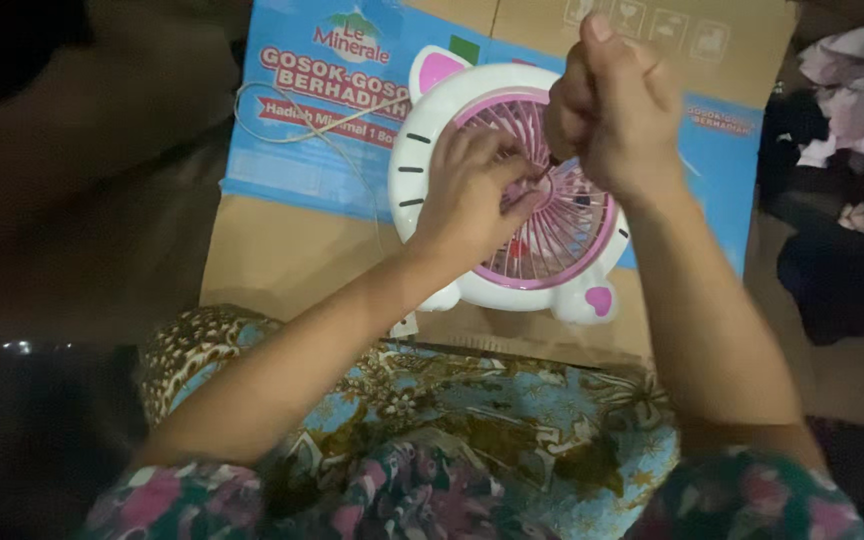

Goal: The person removes the front grille of a small cat-shaped electric fan, then uses a yellow screwdriver to loosen and tighten the central screw on the fan blades and grille. They reattach the front grille and continue adjusting the central screw to secure the components.

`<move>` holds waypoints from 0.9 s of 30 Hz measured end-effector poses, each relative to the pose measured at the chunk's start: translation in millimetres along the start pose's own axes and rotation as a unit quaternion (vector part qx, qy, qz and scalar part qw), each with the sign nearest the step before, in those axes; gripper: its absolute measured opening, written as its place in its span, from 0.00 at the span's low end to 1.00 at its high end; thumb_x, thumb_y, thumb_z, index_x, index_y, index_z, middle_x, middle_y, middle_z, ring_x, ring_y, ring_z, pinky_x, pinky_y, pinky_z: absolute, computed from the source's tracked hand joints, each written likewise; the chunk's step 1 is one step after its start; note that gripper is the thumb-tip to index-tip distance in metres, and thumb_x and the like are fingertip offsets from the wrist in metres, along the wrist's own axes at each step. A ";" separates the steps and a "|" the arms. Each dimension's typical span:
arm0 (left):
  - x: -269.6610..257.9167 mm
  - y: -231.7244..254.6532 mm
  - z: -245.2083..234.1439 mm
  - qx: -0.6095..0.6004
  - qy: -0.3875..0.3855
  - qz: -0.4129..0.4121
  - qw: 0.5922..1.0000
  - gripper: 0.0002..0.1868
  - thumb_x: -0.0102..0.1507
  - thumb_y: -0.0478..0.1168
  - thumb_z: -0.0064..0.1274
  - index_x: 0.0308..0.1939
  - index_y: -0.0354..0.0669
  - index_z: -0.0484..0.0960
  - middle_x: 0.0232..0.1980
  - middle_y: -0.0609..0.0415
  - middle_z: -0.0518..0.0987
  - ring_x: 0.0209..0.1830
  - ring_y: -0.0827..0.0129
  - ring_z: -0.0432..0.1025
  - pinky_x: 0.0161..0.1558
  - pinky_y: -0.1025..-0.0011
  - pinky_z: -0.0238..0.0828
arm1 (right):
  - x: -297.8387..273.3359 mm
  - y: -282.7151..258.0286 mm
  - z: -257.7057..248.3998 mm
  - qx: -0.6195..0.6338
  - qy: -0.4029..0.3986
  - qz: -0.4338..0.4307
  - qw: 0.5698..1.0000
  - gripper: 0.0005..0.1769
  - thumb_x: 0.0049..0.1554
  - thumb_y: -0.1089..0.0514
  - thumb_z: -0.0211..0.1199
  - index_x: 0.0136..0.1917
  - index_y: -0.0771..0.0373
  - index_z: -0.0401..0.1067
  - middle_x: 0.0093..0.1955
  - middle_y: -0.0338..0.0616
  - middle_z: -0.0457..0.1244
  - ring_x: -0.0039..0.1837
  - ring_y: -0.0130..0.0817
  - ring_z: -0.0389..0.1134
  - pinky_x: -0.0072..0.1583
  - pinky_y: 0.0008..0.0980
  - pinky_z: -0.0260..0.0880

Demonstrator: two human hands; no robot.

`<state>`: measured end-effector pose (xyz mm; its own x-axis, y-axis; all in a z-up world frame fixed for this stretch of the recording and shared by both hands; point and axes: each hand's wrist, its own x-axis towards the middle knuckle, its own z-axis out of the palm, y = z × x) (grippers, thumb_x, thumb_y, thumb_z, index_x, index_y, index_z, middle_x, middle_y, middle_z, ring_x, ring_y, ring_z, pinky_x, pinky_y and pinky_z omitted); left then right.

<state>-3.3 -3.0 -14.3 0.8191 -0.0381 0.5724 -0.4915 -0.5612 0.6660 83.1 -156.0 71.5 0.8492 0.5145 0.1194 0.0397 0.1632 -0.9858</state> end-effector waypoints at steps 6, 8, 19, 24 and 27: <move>-5.4 -3.5 0.4 -0.019 -0.005 -0.008 1.000 0.10 0.60 0.43 0.66 0.41 0.45 0.86 0.50 0.53 0.77 0.60 0.55 0.68 0.70 0.50 0.55 | -11.3 34.9 24.1 -0.074 0.248 -0.167 0.951 0.26 0.78 0.46 0.48 0.40 0.62 0.58 0.30 0.39 0.51 0.29 0.27 0.52 0.31 0.29 0.52; -4.4 -3.5 0.1 -0.010 -0.008 -0.021 1.000 0.10 0.59 0.43 0.67 0.40 0.46 0.86 0.50 0.52 0.77 0.59 0.53 0.67 0.67 0.51 0.57 | -18.9 35.8 27.6 -0.049 0.311 -0.220 0.923 0.23 0.78 0.47 0.49 0.43 0.62 0.59 0.31 0.39 0.51 0.30 0.26 0.52 0.31 0.29 0.51; 2.8 2.4 -5.1 -0.010 -0.013 -0.005 1.000 0.09 0.58 0.43 0.67 0.40 0.47 0.86 0.49 0.53 0.77 0.57 0.54 0.69 0.66 0.51 0.57 | -50.5 -15.1 29.9 -0.304 0.153 -0.217 0.915 0.19 0.80 0.53 0.41 0.53 0.66 0.67 0.50 0.44 0.61 0.52 0.31 0.62 0.57 0.30 0.66; 4.0 3.8 -2.8 0.000 0.012 0.013 1.000 0.11 0.56 0.44 0.67 0.39 0.47 0.86 0.49 0.53 0.77 0.57 0.54 0.69 0.68 0.48 0.54 | -37.3 -70.8 22.6 -0.524 -0.094 -0.235 0.813 0.12 0.73 0.60 0.49 0.59 0.68 0.71 0.54 0.48 0.66 0.58 0.40 0.69 0.59 0.33 0.70; 4.4 4.6 -3.1 0.013 -0.008 0.005 1.000 0.11 0.60 0.46 0.66 0.39 0.46 0.85 0.50 0.52 0.76 0.59 0.53 0.68 0.70 0.47 0.53 | -23.0 -97.3 29.7 -0.751 -0.152 -0.273 0.581 0.11 0.62 0.52 0.63 0.52 0.61 0.76 0.47 0.44 0.67 0.50 0.40 0.71 0.51 0.35 0.71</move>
<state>-3.0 -3.2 -7.2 0.8191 -0.0563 0.5708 -0.4917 -0.5814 0.6482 44.0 -158.6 168.2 0.3704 0.8934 0.2545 0.8687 -0.4301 0.2456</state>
